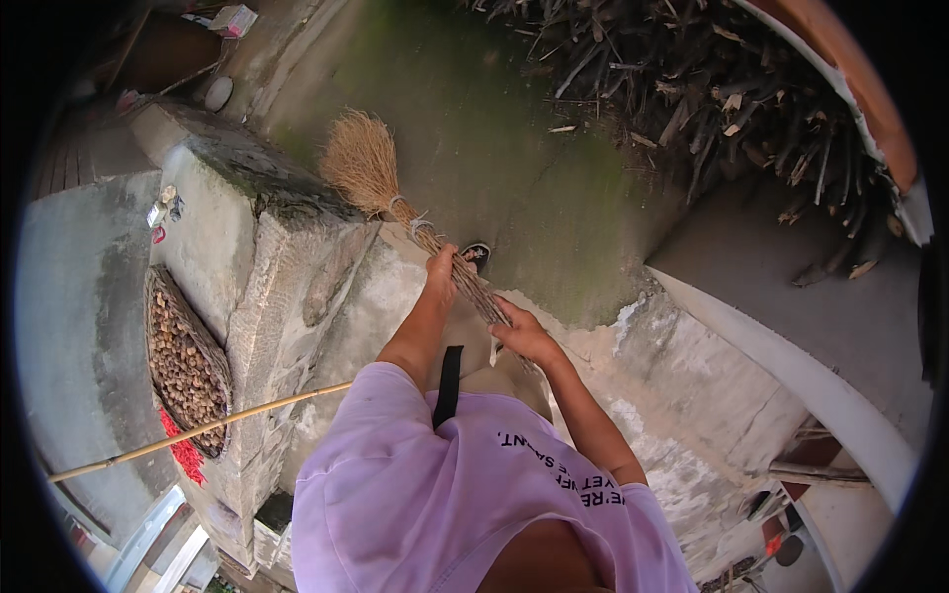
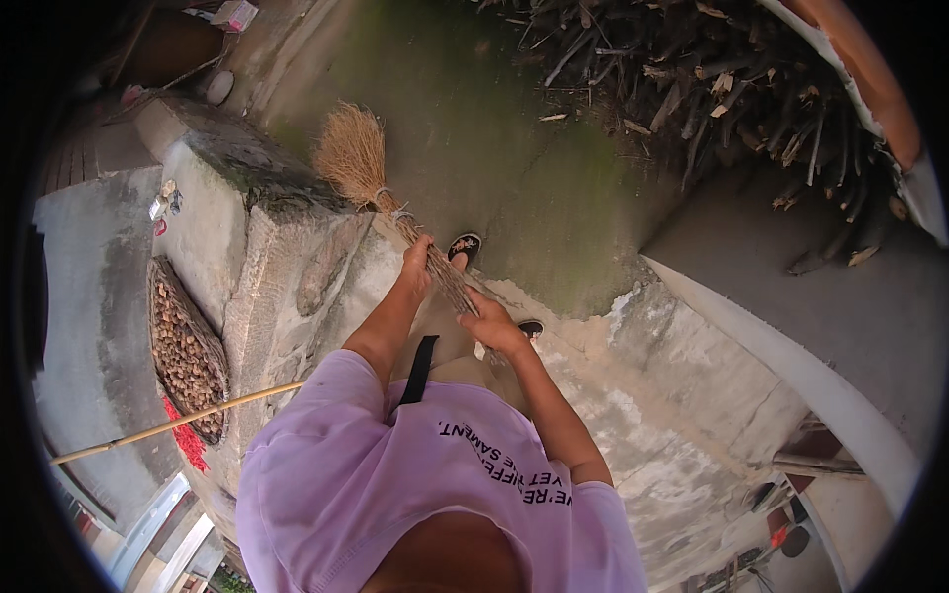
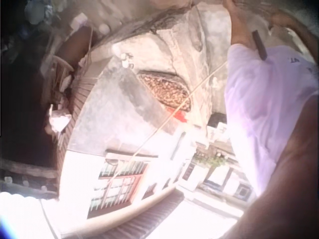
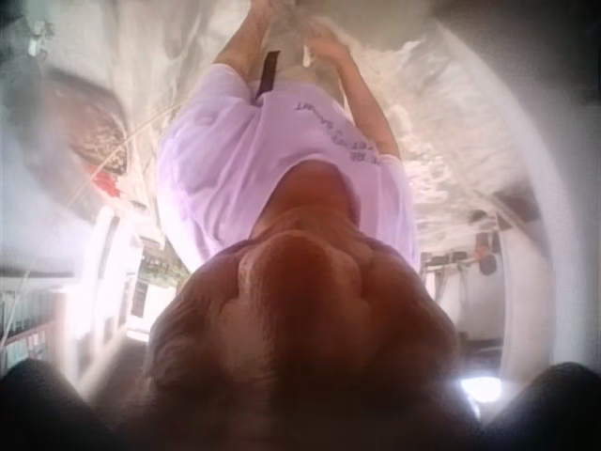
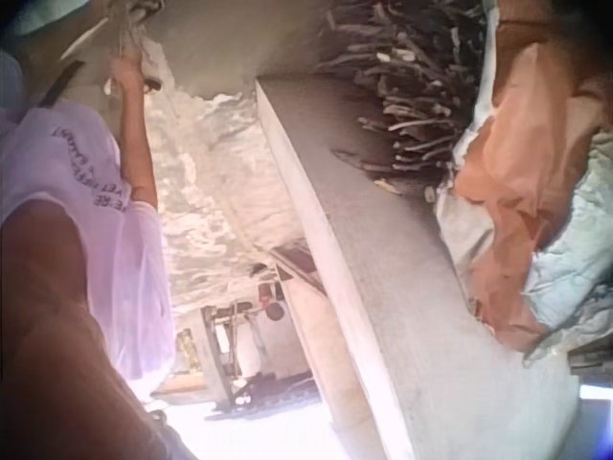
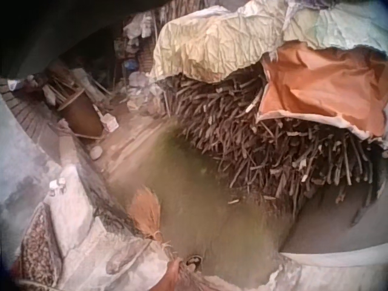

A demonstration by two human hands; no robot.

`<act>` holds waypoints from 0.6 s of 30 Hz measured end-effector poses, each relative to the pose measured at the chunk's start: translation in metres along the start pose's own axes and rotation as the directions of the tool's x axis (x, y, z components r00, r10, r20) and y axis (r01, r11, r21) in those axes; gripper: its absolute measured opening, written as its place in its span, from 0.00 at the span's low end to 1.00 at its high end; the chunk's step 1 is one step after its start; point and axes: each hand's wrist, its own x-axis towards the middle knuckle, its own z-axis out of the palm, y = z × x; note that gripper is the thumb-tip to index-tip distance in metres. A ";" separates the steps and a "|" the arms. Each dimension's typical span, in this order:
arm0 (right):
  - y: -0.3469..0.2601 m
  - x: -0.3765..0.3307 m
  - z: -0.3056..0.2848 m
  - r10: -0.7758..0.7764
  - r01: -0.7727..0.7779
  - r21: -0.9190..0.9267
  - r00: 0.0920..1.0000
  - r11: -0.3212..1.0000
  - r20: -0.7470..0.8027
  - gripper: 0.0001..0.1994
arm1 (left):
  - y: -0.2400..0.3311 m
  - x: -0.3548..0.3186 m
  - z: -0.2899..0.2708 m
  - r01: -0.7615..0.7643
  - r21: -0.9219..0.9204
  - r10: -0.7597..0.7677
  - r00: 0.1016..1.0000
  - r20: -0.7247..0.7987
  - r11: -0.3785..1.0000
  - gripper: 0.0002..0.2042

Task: The person sweeps a concrete courtyard using a traditional straw broom. They gather small weeds and debris, then place the weeds into a bucket. The person also moves a plastic basket containing round produce across the area.

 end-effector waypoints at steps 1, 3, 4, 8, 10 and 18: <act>-0.006 0.007 0.002 -0.019 0.020 0.012 0.999 1.000 -0.042 0.30 | 0.010 0.005 0.007 0.038 0.034 -0.038 0.999 -0.008 0.999 0.08; -0.014 0.006 0.005 0.042 -0.051 -0.053 0.987 0.997 -0.152 0.29 | 0.012 0.023 0.020 0.037 0.189 -0.044 0.998 0.033 0.981 0.09; -0.017 0.000 0.003 0.074 -0.093 -0.086 0.975 0.992 -0.208 0.29 | 0.005 0.029 0.032 0.038 0.261 -0.054 0.997 0.053 0.965 0.10; -0.039 -0.037 -0.002 0.199 -0.170 0.114 0.921 0.979 -0.335 0.29 | -0.018 0.008 0.094 -0.142 0.399 0.053 0.973 0.225 0.906 0.12; -0.043 -0.034 0.006 0.128 -0.085 0.125 0.910 0.989 -0.395 0.29 | 0.000 -0.004 0.105 -0.187 0.398 0.057 0.947 0.315 0.898 0.12; -0.076 0.005 0.024 0.301 -0.173 0.473 0.930 0.864 -0.210 0.29 | 0.051 0.033 0.072 -0.348 0.499 0.238 0.933 0.272 0.794 0.20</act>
